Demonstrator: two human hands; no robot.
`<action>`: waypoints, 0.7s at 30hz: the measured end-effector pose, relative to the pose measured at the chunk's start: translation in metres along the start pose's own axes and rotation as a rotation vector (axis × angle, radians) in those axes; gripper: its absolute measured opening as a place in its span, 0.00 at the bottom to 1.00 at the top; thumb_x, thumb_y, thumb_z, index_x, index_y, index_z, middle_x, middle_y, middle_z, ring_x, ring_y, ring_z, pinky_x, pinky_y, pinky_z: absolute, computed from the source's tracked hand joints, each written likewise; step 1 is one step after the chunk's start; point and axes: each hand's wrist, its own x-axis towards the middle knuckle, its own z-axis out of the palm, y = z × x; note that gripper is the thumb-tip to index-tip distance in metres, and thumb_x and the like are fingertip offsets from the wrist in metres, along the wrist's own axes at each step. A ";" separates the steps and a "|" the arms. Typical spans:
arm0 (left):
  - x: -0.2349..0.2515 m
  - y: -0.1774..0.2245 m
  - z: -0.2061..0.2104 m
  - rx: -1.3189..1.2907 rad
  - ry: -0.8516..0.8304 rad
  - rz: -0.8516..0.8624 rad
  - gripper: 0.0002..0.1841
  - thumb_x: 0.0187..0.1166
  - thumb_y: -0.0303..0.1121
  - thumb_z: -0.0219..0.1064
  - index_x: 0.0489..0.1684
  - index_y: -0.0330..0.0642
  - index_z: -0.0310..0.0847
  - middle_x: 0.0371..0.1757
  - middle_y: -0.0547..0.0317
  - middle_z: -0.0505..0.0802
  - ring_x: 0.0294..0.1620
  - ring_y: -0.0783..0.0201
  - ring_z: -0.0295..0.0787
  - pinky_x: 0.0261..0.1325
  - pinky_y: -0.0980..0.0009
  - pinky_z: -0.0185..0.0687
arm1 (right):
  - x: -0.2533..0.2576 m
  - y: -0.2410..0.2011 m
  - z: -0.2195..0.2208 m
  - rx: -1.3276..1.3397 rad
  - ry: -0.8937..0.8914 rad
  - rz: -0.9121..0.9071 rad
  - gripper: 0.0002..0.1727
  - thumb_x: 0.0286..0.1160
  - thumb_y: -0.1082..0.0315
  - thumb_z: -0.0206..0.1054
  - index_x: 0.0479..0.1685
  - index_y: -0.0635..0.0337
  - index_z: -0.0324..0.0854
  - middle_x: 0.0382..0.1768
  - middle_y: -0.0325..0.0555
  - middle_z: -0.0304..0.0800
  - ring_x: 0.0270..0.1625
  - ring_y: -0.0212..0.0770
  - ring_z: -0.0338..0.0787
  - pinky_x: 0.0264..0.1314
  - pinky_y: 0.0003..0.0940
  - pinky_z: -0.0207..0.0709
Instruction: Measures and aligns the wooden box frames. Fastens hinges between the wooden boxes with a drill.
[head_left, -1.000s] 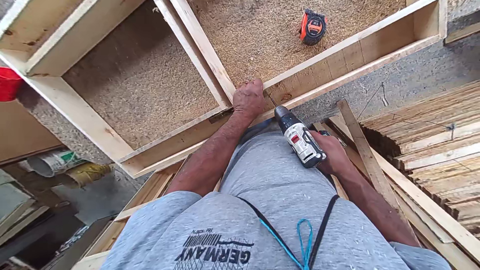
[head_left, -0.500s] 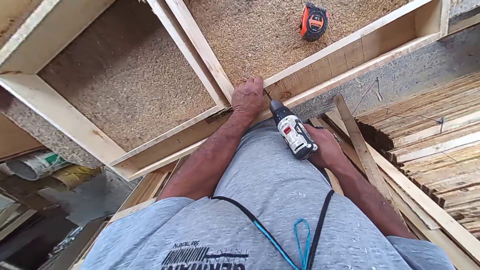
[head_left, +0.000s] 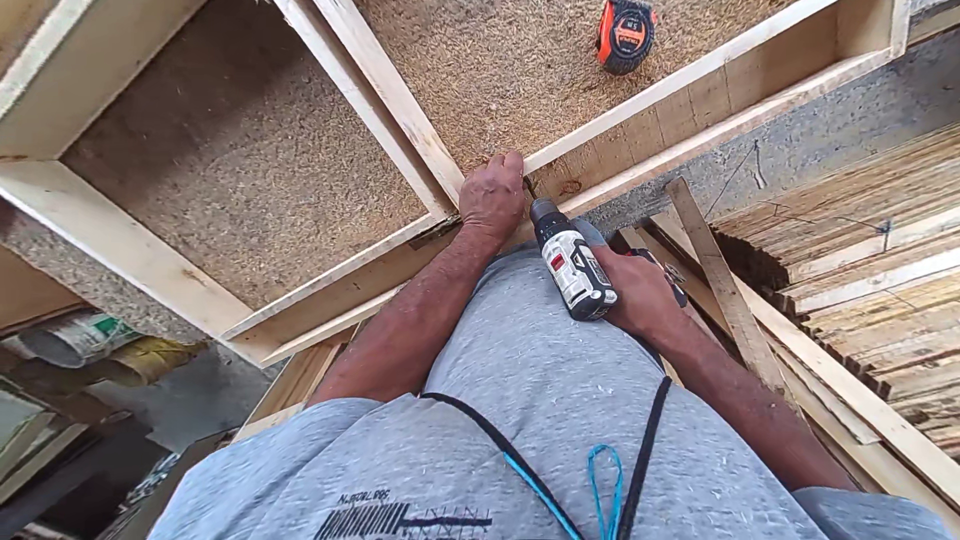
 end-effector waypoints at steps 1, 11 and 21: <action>0.000 0.000 0.000 -0.010 -0.004 0.003 0.13 0.84 0.36 0.57 0.54 0.37 0.82 0.50 0.39 0.92 0.53 0.38 0.93 0.50 0.42 0.87 | 0.000 -0.003 0.000 -0.009 -0.004 0.008 0.28 0.68 0.41 0.65 0.62 0.49 0.80 0.40 0.50 0.93 0.44 0.59 0.94 0.37 0.65 0.82; 0.001 -0.001 0.002 0.011 -0.009 0.007 0.14 0.85 0.39 0.56 0.52 0.37 0.82 0.51 0.39 0.92 0.52 0.37 0.93 0.46 0.42 0.86 | -0.001 -0.025 -0.003 -0.016 -0.084 0.102 0.28 0.65 0.41 0.68 0.53 0.54 0.79 0.36 0.53 0.91 0.41 0.60 0.94 0.34 0.62 0.81; 0.002 -0.003 0.004 0.000 0.010 0.029 0.12 0.85 0.36 0.56 0.51 0.37 0.81 0.48 0.39 0.92 0.51 0.37 0.93 0.45 0.43 0.87 | 0.006 -0.024 -0.005 -0.011 -0.062 0.087 0.26 0.64 0.43 0.69 0.51 0.54 0.80 0.33 0.51 0.91 0.37 0.59 0.94 0.30 0.60 0.80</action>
